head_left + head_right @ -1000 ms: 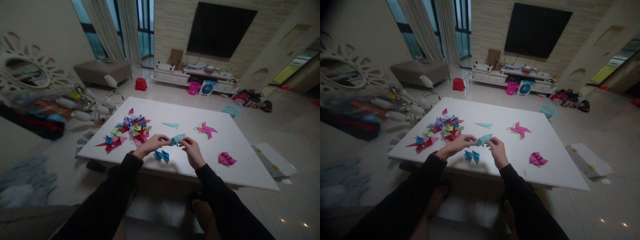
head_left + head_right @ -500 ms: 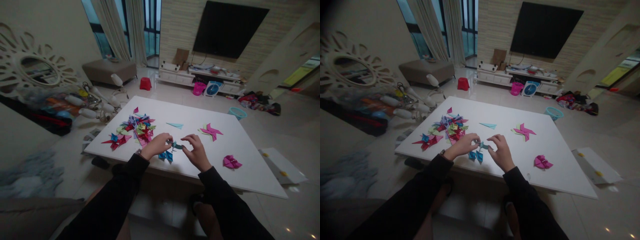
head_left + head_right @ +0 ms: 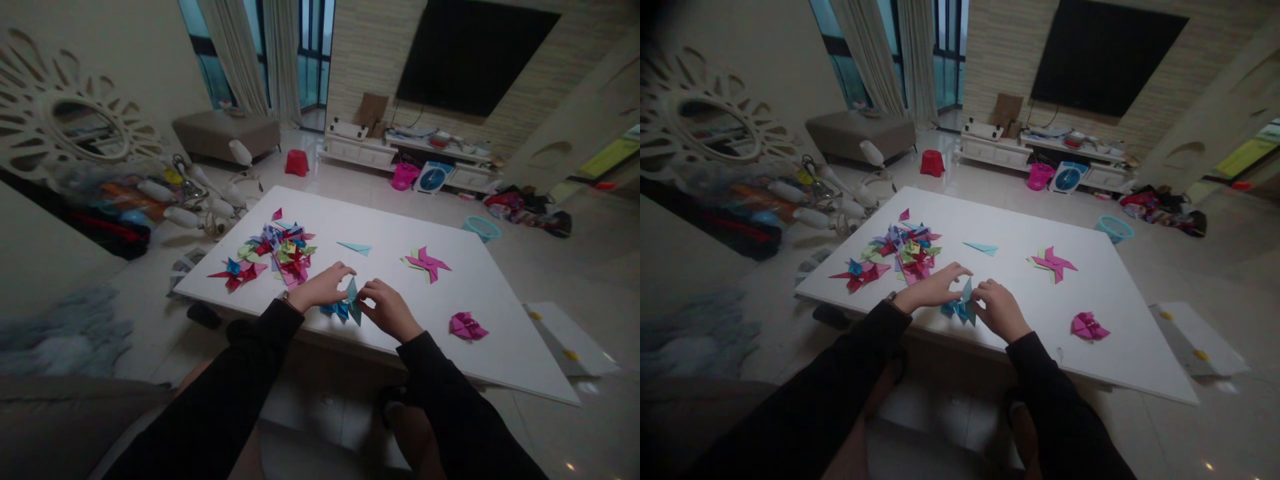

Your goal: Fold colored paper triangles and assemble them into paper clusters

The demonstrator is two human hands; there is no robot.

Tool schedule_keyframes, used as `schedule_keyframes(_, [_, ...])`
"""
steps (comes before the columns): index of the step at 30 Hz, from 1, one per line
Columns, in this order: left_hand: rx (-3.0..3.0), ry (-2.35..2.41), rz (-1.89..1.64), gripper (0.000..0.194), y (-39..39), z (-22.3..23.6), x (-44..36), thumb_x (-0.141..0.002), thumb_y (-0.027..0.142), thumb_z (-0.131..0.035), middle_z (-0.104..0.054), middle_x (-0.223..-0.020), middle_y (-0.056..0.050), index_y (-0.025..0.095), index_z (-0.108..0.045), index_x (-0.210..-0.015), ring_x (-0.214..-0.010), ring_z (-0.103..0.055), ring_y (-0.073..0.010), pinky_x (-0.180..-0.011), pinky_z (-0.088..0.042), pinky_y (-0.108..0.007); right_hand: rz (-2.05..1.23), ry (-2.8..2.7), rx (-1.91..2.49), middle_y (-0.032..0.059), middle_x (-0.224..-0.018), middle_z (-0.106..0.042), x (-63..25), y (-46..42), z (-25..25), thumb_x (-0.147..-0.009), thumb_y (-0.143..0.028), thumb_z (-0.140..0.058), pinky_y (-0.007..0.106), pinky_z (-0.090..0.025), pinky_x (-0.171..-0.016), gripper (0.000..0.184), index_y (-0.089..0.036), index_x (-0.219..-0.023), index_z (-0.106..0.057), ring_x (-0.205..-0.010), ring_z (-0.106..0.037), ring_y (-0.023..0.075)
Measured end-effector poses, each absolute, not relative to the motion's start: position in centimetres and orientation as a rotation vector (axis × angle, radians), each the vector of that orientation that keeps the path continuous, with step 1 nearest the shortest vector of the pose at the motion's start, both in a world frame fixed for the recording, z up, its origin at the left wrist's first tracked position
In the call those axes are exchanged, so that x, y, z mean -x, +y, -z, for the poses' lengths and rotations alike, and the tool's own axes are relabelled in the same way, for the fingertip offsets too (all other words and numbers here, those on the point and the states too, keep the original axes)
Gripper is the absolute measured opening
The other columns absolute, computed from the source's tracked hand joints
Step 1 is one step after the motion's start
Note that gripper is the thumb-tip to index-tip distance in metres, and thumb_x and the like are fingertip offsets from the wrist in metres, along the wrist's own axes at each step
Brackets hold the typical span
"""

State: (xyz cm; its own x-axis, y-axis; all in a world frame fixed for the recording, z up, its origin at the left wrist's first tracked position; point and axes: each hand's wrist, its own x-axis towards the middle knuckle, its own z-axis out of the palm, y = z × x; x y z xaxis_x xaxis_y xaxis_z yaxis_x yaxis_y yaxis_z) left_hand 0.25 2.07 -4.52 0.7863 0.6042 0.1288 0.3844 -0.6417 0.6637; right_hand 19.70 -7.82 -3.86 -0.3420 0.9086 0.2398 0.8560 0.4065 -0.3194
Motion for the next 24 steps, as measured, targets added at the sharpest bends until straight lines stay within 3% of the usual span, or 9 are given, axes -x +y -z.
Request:
schedule_keyframes(3, [-2.299,0.911,-0.505,0.048,2.5,4.7,0.2,-0.085,0.016,-0.057,-0.056,-0.130,-0.012,0.014,-0.055,-0.133,-0.102,-0.063,-0.0187,-0.095,-0.051,-0.031,-0.226,-2.191,1.765,0.0022,-0.080,-0.065,-21.0,-7.4,4.8,-0.086,-0.014,-0.066,0.027,-0.038,-0.068,0.008,-0.020,-0.081,-0.065,-0.080,-0.055,0.0178])
schedule_keyframes(9, [-2.395,1.081,-0.089,0.028,2.8,4.9,0.9,-0.087,0.022,-0.056,-0.068,-0.117,-0.011,0.014,-0.069,-0.111,-0.106,-0.064,-0.0217,-0.096,-0.048,-0.029,-0.445,-2.143,2.161,0.0024,-0.080,-0.070,-23.3,-6.3,7.1,-0.085,-0.023,-0.066,0.025,-0.033,-0.061,0.006,-0.021,-0.080,-0.070,-0.071,-0.059,0.0150])
schedule_keyframes(13, [-2.360,1.096,0.175,0.023,2.6,5.3,0.7,-0.083,0.025,-0.061,-0.074,-0.103,-0.013,0.014,-0.075,-0.097,-0.096,-0.069,-0.0235,-0.083,-0.051,-0.029,-0.573,-2.186,2.205,0.0034,-0.084,-0.072,-23.6,-5.5,8.6,-0.081,-0.018,-0.067,0.024,-0.035,-0.063,0.008,-0.022,-0.081,-0.074,-0.077,-0.063,0.0160])
schedule_keyframes(17, [-2.316,1.103,0.343,0.025,2.2,5.4,0.7,-0.081,0.028,-0.063,-0.076,-0.096,-0.013,0.014,-0.077,-0.095,-0.087,-0.070,-0.0244,-0.071,-0.050,-0.029,-0.570,-2.164,2.193,0.0040,-0.083,-0.072,-23.5,-4.8,9.4,-0.079,-0.013,-0.065,0.024,-0.035,-0.063,0.011,-0.021,-0.079,-0.073,-0.075,-0.063,0.0163])
schedule_keyframes(24, [-2.297,1.058,0.355,0.028,2.6,5.5,0.7,-0.084,0.032,-0.060,-0.075,-0.102,-0.011,0.014,-0.074,-0.101,-0.090,-0.069,-0.0225,-0.073,-0.048,-0.027,-0.466,-2.024,2.136,0.0019,-0.076,-0.071,-25.3,-4.8,9.4,-0.075,-0.016,-0.067,0.025,-0.035,-0.062,0.006,-0.021,-0.073,-0.070,-0.071,-0.059,0.0150])
